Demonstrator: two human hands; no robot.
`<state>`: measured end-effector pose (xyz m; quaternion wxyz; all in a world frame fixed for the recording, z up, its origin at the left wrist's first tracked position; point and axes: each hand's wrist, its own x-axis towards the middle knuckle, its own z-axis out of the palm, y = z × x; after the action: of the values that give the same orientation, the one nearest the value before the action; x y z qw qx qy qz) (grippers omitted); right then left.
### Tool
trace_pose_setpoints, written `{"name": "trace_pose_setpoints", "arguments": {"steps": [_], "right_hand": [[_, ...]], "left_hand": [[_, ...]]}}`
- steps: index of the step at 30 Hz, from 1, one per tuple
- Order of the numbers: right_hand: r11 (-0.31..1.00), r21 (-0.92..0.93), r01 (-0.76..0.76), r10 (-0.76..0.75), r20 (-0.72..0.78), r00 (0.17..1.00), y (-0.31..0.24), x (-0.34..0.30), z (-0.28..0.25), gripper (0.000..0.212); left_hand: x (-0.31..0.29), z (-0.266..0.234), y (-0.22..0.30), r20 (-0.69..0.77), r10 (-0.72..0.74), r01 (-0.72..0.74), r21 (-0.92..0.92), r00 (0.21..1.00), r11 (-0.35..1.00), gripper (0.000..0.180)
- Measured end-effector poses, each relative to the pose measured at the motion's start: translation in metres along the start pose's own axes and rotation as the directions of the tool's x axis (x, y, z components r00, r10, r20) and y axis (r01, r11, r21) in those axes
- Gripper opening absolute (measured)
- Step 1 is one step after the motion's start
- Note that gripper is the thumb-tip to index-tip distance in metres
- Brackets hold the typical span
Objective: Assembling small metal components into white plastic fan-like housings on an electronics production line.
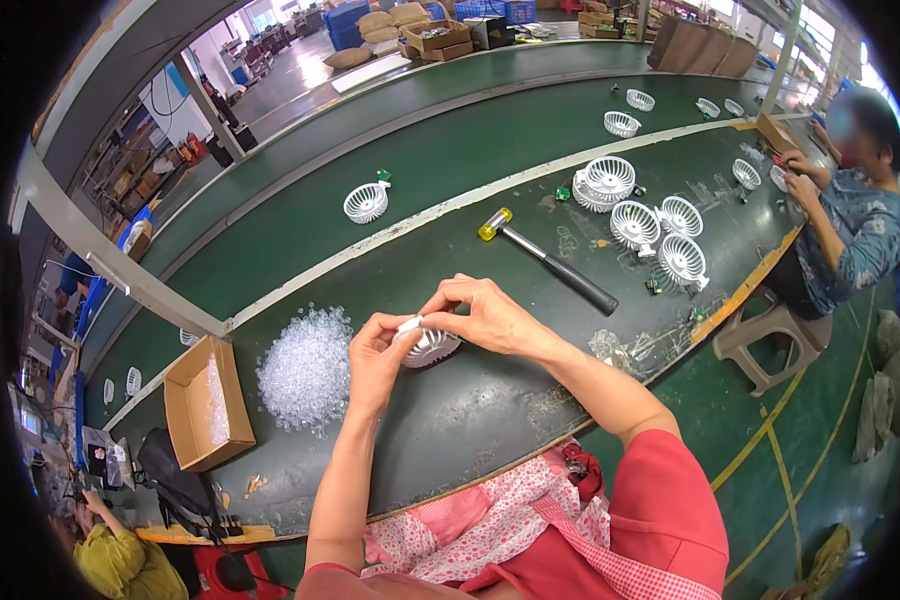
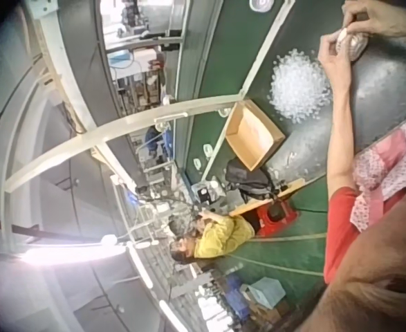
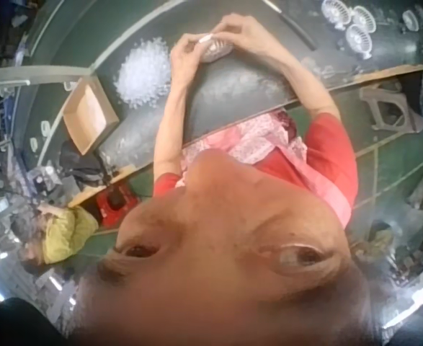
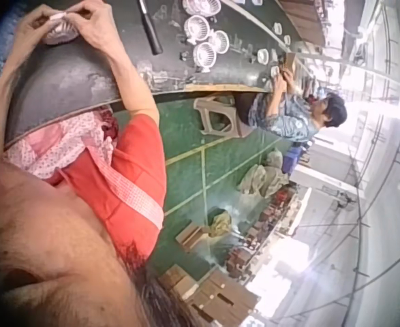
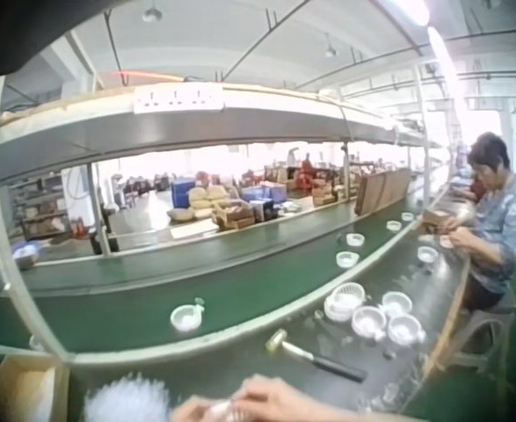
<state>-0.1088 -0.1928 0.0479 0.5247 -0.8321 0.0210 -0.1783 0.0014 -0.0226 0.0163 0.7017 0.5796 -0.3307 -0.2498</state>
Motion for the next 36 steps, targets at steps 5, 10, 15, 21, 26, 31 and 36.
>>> {"name": "trace_pose_setpoints", "arguments": {"steps": [5,10,15,21,26,31,36], "right_hand": [[0.996,-0.073,-0.051,0.033,-0.24,0.97,0.015,0.011,-0.003,0.018],[0.839,-0.542,-0.048,-0.088,-0.222,0.971,0.075,0.014,0.008,0.015],[0.783,-0.616,0.086,-0.113,-0.005,0.994,0.066,0.004,-0.008,0.022],[0.538,-0.824,-0.177,-0.199,-0.329,0.923,0.062,-0.02,-0.062,0.046],[0.401,-0.852,-0.336,0.045,-0.348,0.937,0.11,-0.036,-0.092,0.04],[0.761,-0.594,-0.262,0.048,-0.351,0.935,0.043,-0.032,-0.067,0.027],[0.864,-0.503,-0.017,-0.254,-0.464,0.849,-0.007,-0.039,-0.034,0.032]], "left_hand": [[-0.003,0.009,-0.003,-0.015,0.475,-0.323,0.713,0.88,0.622,0.044],[-0.009,0.017,-0.033,0.308,0.445,-0.447,0.859,0.841,0.25,0.041],[-0.012,0.017,-0.031,0.295,0.444,-0.436,0.863,0.846,0.256,0.039],[-0.012,0.016,-0.029,0.292,0.447,-0.429,0.869,0.846,0.246,0.041],[-0.013,0.019,-0.03,0.295,0.464,-0.445,0.859,0.835,0.255,0.041],[-0.016,0.015,-0.031,0.274,0.463,-0.423,0.869,0.843,0.257,0.04],[-0.014,0.017,-0.03,0.289,0.475,-0.445,0.858,0.831,0.256,0.038]]}}
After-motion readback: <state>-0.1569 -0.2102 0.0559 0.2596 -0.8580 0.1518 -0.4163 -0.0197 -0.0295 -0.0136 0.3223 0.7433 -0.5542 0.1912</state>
